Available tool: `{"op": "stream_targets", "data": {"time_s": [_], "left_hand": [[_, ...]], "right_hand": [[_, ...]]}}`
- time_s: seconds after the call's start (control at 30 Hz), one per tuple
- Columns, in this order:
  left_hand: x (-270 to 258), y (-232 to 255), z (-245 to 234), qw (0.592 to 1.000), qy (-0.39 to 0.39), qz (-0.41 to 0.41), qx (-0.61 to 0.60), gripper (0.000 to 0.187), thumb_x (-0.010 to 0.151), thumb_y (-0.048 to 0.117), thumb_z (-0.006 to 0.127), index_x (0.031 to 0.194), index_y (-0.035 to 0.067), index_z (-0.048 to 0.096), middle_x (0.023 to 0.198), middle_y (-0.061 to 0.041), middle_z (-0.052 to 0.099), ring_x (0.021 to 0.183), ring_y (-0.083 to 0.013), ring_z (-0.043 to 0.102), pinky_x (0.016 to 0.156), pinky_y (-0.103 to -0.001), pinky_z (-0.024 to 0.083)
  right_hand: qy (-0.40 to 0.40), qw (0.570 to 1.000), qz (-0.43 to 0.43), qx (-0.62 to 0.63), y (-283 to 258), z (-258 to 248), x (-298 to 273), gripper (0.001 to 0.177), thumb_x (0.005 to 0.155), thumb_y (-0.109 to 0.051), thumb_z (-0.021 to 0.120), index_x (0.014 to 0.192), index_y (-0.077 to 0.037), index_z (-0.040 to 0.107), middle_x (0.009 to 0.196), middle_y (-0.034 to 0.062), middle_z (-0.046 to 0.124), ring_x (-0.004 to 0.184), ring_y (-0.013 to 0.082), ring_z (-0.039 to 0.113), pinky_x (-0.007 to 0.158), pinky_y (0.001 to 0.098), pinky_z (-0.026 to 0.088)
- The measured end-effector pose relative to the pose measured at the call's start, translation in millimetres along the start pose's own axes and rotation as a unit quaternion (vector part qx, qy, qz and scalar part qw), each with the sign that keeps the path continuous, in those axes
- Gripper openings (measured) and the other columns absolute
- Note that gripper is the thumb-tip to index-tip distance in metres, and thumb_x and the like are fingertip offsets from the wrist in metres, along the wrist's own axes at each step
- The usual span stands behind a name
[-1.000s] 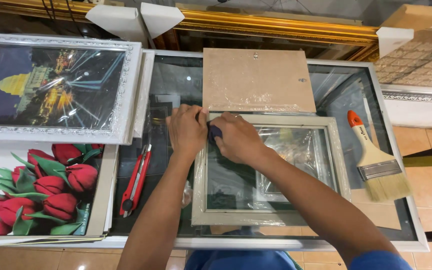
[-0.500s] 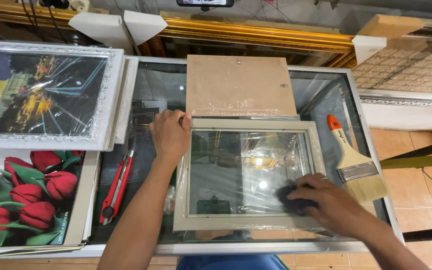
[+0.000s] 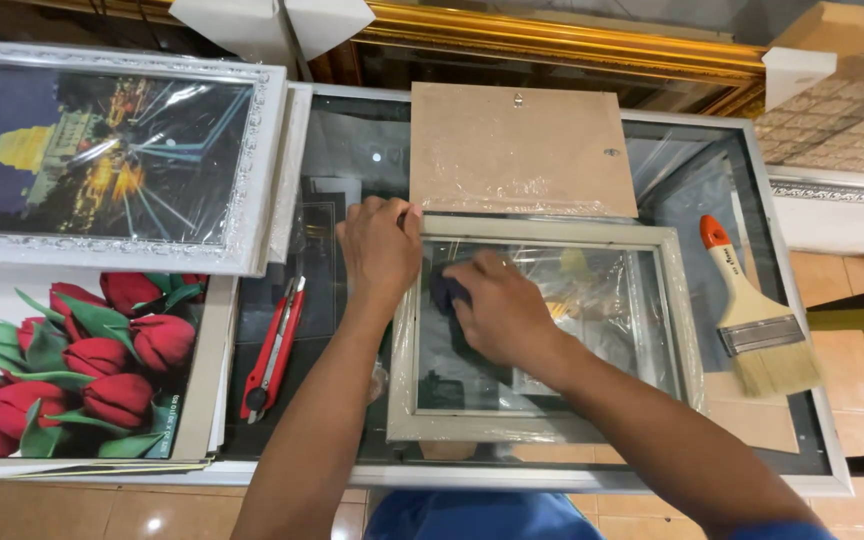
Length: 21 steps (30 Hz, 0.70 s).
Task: Cleaning the glass of a picture frame with a cloth.
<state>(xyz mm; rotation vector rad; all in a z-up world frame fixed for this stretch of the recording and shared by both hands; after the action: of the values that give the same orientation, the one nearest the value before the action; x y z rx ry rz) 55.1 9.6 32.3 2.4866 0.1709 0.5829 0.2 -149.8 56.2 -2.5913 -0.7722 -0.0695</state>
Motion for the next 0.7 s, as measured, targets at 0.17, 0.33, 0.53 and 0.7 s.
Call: {"op": "stream_targets", "data": {"time_s": [0.17,0.33,0.53,0.7], "left_hand": [[0,-4,2,1.000,0.011,-0.005,0.008,0.018,0.095,0.028,0.068,0.089,0.013,0.077,0.088,-0.006,0.067,0.088,-0.0280,0.058,0.085,-0.043,0.041],[4,-15,14,0.998,-0.056,-0.041,-0.006,0.023,0.099,0.040,0.058,0.095,0.023,0.073,0.097,0.000,0.065,0.107,-0.0252,0.060,0.093,-0.041,0.041],[2,-2,10,0.999,-0.028,0.002,0.018,0.024,0.099,0.030,0.062,0.095,0.012,0.076,0.094,-0.009,0.067,0.092,-0.0309,0.058,0.086,-0.045,0.040],[1,0,5,1.000,-0.005,0.016,0.011,0.016,0.097,0.023,0.065,0.093,0.010,0.074,0.092,-0.009,0.067,0.087,-0.0293,0.058,0.085,-0.045,0.042]], "right_hand": [[0.026,0.999,0.001,-0.025,-7,2,35,0.036,0.082,-0.011,0.067,0.118,-0.011,0.067,0.111,0.0163,0.060,0.099,0.0397,0.063,0.082,0.0480,0.055],[-0.149,0.987,-0.011,-0.051,-27,10,-25,0.034,0.086,-0.026,0.068,0.120,-0.020,0.068,0.109,0.0094,0.063,0.098,0.0417,0.067,0.075,0.0514,0.060],[-0.165,0.984,-0.002,0.070,12,-26,-110,0.045,0.074,-0.010,0.073,0.118,-0.017,0.069,0.116,0.0030,0.060,0.102,0.0294,0.060,0.083,0.0413,0.052],[-0.002,0.955,0.260,-0.143,138,-73,-194,0.044,0.077,-0.031,0.076,0.121,-0.030,0.074,0.120,0.0071,0.062,0.112,0.0295,0.056,0.099,0.0483,0.039]]}}
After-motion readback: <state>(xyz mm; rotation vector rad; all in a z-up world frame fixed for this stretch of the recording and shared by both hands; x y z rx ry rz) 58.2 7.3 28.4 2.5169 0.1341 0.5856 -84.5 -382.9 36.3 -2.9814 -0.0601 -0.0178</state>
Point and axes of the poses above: each hand's wrist, its own x-axis towards the middle knuckle, its own z-axis out of the palm, y = z × x, the point moved 7 cm from there along x, towards the middle knuckle
